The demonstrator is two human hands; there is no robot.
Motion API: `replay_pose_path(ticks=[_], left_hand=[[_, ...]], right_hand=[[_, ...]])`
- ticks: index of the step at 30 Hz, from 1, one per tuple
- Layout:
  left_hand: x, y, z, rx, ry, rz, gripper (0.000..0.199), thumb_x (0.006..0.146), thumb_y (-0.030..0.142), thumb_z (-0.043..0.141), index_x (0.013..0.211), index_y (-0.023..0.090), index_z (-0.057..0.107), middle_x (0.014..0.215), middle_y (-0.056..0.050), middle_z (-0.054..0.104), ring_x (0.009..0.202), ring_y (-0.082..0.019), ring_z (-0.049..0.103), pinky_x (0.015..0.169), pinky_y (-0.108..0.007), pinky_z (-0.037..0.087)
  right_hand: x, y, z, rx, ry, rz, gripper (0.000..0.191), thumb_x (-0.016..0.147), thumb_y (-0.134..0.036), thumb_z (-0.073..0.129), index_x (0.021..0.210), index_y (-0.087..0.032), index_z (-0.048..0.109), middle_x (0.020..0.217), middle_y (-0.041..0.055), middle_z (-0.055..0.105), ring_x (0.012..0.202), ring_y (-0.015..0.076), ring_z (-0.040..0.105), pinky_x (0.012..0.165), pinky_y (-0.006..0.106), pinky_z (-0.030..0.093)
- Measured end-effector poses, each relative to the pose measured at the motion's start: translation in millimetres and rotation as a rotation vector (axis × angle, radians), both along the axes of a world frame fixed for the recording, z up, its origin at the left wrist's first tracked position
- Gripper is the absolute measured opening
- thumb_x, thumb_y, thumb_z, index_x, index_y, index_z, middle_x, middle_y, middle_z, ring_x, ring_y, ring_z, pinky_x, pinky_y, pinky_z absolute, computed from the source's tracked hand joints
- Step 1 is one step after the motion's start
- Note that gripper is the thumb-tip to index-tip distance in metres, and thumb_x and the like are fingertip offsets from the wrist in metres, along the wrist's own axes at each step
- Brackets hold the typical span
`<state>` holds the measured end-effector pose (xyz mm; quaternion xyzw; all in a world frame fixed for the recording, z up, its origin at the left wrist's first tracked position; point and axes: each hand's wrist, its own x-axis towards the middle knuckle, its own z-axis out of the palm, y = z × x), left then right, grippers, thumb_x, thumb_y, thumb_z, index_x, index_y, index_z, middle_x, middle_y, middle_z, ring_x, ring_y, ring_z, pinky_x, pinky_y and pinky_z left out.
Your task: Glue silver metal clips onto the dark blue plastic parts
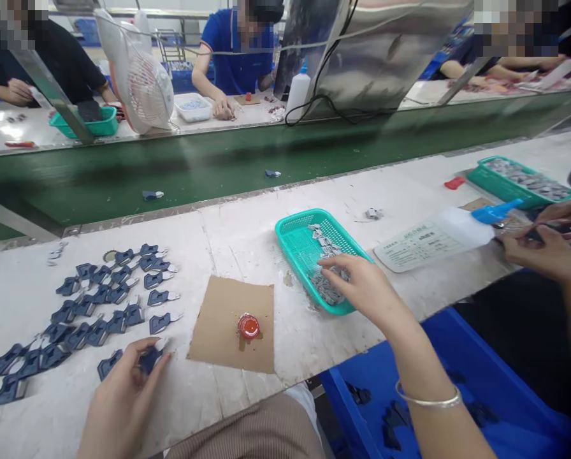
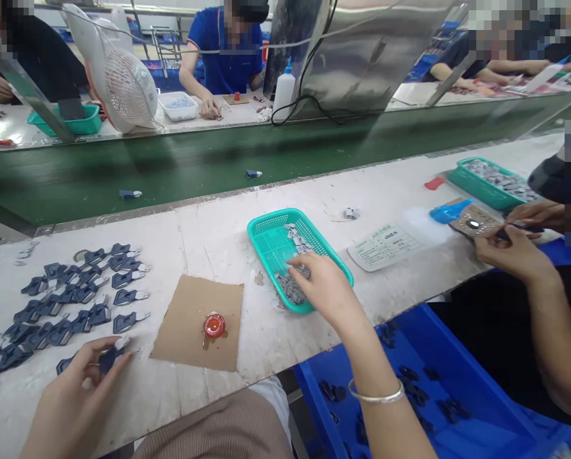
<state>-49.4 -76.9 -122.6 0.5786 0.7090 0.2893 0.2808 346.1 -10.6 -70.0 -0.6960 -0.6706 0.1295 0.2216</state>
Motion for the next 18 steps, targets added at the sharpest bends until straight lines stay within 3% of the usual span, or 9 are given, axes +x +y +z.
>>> replay_pose_path(ticks=[4, 8, 10, 12, 15, 18], left_hand=[[-8.7, 6.4, 3.4, 0.093, 0.076, -0.147, 0.026, 0.071, 0.047, 0.071, 0.094, 0.037, 0.072, 0.104, -0.008, 0.068, 0.046, -0.02, 0.056, 0.044, -0.034, 0.047], [-11.2, 18.9, 20.6, 0.17, 0.26, -0.196, 0.026, 0.075, 0.048, 0.068, 0.097, 0.035, 0.073, 0.098, -0.008, 0.067, 0.046, -0.018, 0.054, 0.038, -0.029, 0.038], [-15.0, 36.2, 32.6, 0.219, 0.347, -0.27, 0.023, 0.079, 0.046, 0.065, 0.094, 0.03, 0.071, 0.095, -0.007, 0.067, 0.047, -0.016, 0.053, 0.039, -0.027, 0.036], [-20.2, 66.6, 43.5, 0.245, 0.388, -0.338, 0.023, 0.084, 0.045, 0.06, 0.091, 0.025, 0.069, 0.092, -0.007, 0.068, 0.05, -0.016, 0.055, 0.043, -0.026, 0.039], [-27.4, 134.7, 53.3, 0.275, 0.429, -0.315, 0.029, 0.091, 0.04, 0.048, 0.098, 0.02, 0.067, 0.1, -0.01, 0.067, 0.068, -0.02, 0.061, 0.061, -0.028, 0.047], [-31.1, 210.6, 55.2, 0.289, 0.452, -0.269, 0.032, 0.09, 0.03, 0.046, 0.111, 0.013, 0.063, 0.12, -0.016, 0.062, 0.101, -0.027, 0.063, 0.088, -0.035, 0.049]], right_hand=[[15.1, 11.5, -12.6, -0.138, -0.144, 0.178, 0.021, 0.085, -0.024, 0.054, 0.084, -0.02, 0.075, 0.09, 0.0079, 0.076, 0.087, 0.0245, 0.07, 0.071, 0.033, 0.052], [10.6, 11.6, -16.3, -0.104, -0.154, 0.202, 0.02, 0.084, -0.024, 0.054, 0.075, -0.02, 0.072, 0.081, 0.0081, 0.073, 0.081, 0.0246, 0.067, 0.07, 0.034, 0.05], [11.3, 10.7, -16.9, -0.094, -0.145, 0.216, 0.02, 0.085, -0.025, 0.053, 0.074, -0.02, 0.07, 0.083, 0.0083, 0.072, 0.083, 0.0252, 0.066, 0.073, 0.036, 0.05], [13.6, 10.8, -18.4, -0.095, -0.109, 0.224, 0.02, 0.086, -0.026, 0.052, 0.075, -0.02, 0.068, 0.085, 0.0085, 0.071, 0.084, 0.025, 0.066, 0.074, 0.036, 0.051], [16.1, 12.6, -21.6, -0.103, -0.052, 0.223, 0.019, 0.085, -0.027, 0.051, 0.075, -0.02, 0.066, 0.083, 0.0083, 0.072, 0.08, 0.0243, 0.067, 0.07, 0.035, 0.051], [15.3, 11.6, -20.7, -0.091, 0.016, 0.185, 0.017, 0.084, -0.028, 0.053, 0.073, -0.021, 0.064, 0.079, 0.0072, 0.072, 0.074, 0.0235, 0.068, 0.064, 0.034, 0.05]])
